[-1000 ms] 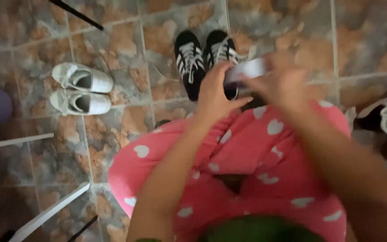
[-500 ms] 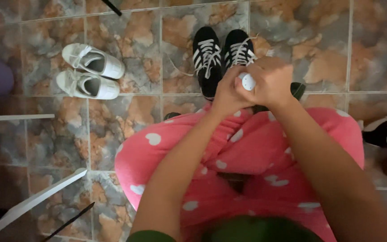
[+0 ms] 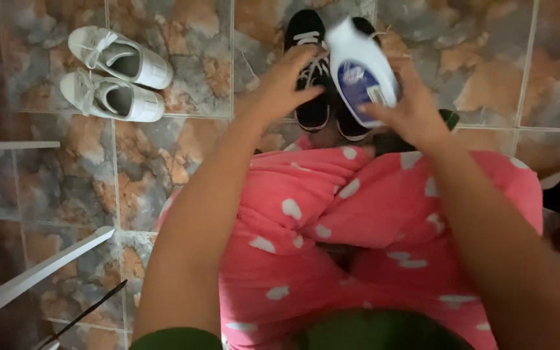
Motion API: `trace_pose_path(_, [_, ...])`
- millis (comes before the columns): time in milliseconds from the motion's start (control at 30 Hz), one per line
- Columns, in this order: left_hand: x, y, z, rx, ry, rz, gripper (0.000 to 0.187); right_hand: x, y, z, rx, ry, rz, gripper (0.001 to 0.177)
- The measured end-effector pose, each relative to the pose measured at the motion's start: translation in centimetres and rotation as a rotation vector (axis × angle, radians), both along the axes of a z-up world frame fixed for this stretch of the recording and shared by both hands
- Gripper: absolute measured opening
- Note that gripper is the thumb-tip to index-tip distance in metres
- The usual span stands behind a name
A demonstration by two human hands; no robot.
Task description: Cleaning and organizing various pairs of shoes on a shoe rack.
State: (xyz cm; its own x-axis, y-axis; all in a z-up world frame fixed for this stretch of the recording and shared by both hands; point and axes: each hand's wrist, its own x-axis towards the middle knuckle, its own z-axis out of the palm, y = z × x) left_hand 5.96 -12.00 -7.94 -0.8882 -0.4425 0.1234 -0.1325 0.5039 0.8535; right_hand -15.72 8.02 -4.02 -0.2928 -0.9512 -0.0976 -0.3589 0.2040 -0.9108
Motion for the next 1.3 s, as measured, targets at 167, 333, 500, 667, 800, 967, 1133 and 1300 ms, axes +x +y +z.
trace_pose_path(167, [0.1,0.3,0.4,-0.646,-0.542,-0.109,0.067,-0.6,0.2,2.8,0.302,0.489,0.151,0.072])
trace_pose_path(333, [-2.1,-1.4,-9.9,-0.977,-0.230,0.122,0.042,1.0,0.4,2.8,-0.043,0.780,0.266,0.051])
trace_pose_path(500, [-2.3,-4.0,-8.4,-0.647,-0.299,-0.016,0.027,4.9,-0.9,3.6,-0.091,1.124,0.342,0.050])
trace_pose_path(667, [-2.6,-4.6,-7.7,-0.640,-0.158,-0.004,0.027,7.7,-2.1,4.1,-0.255,1.458,0.379,0.041])
trace_pose_path(800, [-3.3,-3.9,-7.4,-0.587,-0.259,0.027,0.017,7.8,-2.6,3.8,-0.142,1.405,0.399,0.041])
trace_pose_path(967, [-3.3,-4.0,-6.9,-0.570,-0.225,0.025,0.022,7.5,-2.5,4.1,-0.094,1.367,0.393,0.042])
trace_pose_path(1133, [-3.1,-3.9,-6.7,-0.580,-0.253,0.026,0.019,6.8,-1.9,3.2,-0.130,1.380,0.342,0.043])
trace_pose_path(1300, [-3.3,-3.8,-8.4,-0.678,-0.169,0.073,0.022,5.9,-1.6,3.3,-0.013,1.201,0.332,0.046])
